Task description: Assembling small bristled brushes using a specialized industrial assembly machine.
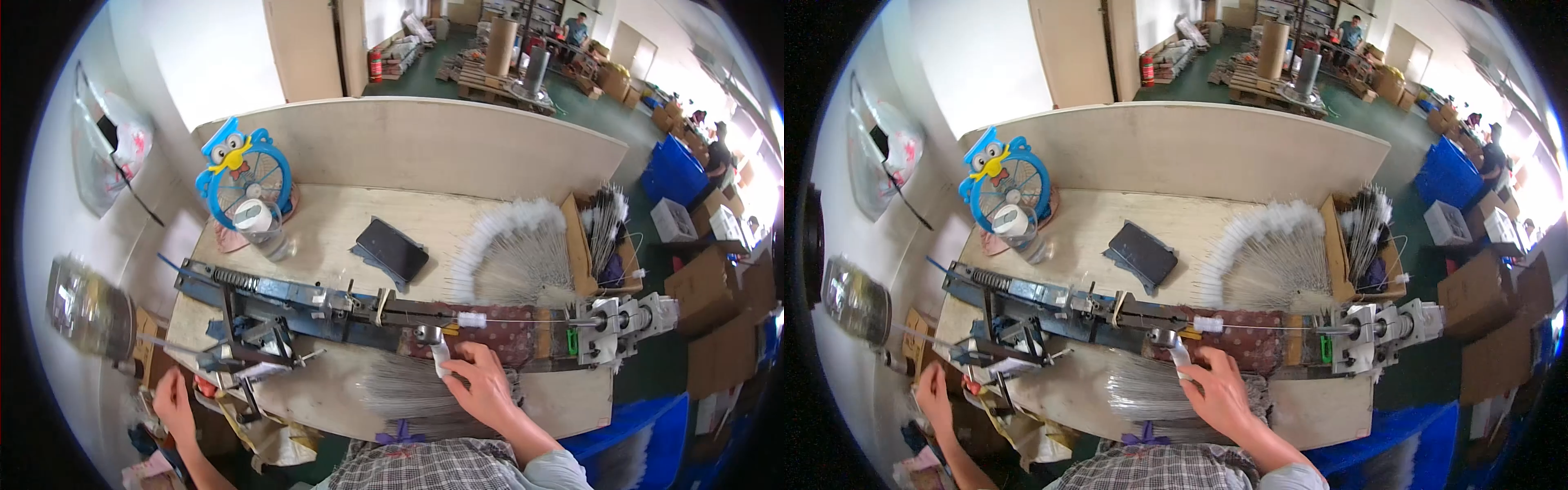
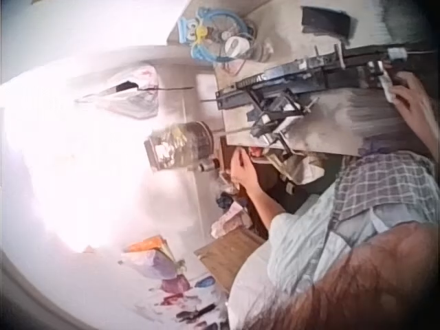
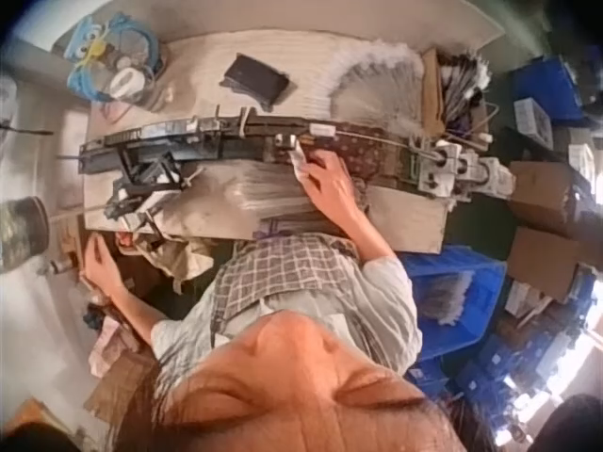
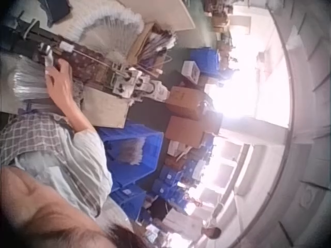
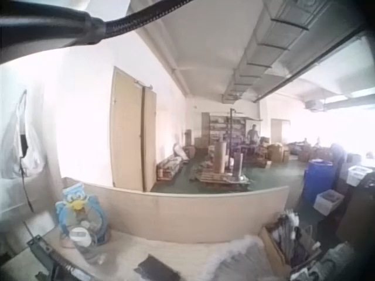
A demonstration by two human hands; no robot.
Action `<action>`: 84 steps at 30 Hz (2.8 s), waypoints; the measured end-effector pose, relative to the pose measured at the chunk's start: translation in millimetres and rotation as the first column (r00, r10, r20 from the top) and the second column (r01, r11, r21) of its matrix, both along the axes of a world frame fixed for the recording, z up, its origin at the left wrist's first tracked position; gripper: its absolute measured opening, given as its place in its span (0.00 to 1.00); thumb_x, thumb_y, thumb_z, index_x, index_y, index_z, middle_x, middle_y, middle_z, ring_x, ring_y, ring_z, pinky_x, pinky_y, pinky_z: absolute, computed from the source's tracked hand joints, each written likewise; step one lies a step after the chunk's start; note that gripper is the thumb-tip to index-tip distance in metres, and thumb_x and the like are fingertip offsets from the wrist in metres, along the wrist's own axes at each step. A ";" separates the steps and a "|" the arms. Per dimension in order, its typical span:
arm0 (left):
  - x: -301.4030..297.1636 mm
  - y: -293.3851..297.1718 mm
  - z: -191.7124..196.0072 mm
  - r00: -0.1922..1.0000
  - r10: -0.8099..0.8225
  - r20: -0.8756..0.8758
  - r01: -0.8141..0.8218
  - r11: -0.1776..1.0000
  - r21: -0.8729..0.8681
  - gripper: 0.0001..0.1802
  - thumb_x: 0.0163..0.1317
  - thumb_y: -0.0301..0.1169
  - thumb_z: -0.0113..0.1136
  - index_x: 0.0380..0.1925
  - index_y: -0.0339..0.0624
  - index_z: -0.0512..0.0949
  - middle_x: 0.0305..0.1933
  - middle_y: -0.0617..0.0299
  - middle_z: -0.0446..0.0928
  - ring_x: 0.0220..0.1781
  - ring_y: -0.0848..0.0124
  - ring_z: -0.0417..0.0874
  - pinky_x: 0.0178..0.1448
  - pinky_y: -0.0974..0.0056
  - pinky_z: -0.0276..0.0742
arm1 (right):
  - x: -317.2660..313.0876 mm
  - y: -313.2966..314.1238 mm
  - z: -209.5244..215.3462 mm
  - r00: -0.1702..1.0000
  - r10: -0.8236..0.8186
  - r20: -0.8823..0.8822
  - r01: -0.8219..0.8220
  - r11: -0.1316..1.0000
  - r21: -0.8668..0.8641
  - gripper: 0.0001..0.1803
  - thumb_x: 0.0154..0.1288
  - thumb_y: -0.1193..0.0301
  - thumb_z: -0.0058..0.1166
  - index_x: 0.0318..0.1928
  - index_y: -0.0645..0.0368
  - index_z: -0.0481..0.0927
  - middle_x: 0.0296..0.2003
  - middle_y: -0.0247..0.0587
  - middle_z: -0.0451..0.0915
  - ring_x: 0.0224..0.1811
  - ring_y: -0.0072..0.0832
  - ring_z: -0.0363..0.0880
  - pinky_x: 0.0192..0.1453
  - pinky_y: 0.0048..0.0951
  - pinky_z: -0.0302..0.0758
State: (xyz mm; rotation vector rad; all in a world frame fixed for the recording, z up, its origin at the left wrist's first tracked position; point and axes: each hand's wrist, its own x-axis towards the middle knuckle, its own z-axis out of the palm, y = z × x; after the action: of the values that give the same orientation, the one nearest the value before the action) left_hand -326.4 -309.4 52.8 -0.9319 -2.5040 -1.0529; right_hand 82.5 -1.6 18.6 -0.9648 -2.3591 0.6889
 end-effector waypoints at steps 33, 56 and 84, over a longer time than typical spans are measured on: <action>309.2 228.8 -76.6 0.610 -0.675 0.415 0.780 0.605 -0.163 0.11 0.54 0.31 0.60 0.38 0.46 0.80 0.31 0.59 0.78 0.28 0.60 0.80 0.30 0.60 0.76 | 92.7 93.8 -5.6 0.836 -0.131 0.533 -0.156 0.874 0.460 0.16 0.46 0.76 0.55 0.40 0.61 0.75 0.31 0.39 0.71 0.32 0.30 0.79 0.28 0.30 0.77; 310.8 272.7 -44.7 0.458 -0.882 0.107 0.882 0.466 0.071 0.08 0.48 0.27 0.66 0.31 0.44 0.81 0.22 0.64 0.75 0.22 0.64 0.77 0.26 0.62 0.72 | 115.9 65.0 -2.6 0.847 0.347 0.402 -0.216 0.917 -0.337 0.06 0.59 0.70 0.51 0.36 0.55 0.77 0.29 0.44 0.79 0.34 0.41 0.81 0.34 0.41 0.76; 357.8 335.3 -26.2 -0.158 -0.729 0.666 0.426 0.558 0.712 0.18 0.70 0.38 0.48 0.44 0.32 0.78 0.31 0.60 0.81 0.31 0.78 0.77 0.37 0.72 0.74 | 142.9 118.2 40.3 0.948 0.038 0.315 -0.210 0.819 0.535 0.14 0.41 0.76 0.56 0.35 0.54 0.81 0.28 0.29 0.78 0.31 0.26 0.75 0.32 0.27 0.68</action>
State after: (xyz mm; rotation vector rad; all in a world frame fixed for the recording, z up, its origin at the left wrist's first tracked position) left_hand 31.4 25.9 26.6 -1.8904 -2.3308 -3.1459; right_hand 225.4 116.6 58.8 -0.6753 -2.6624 -0.1452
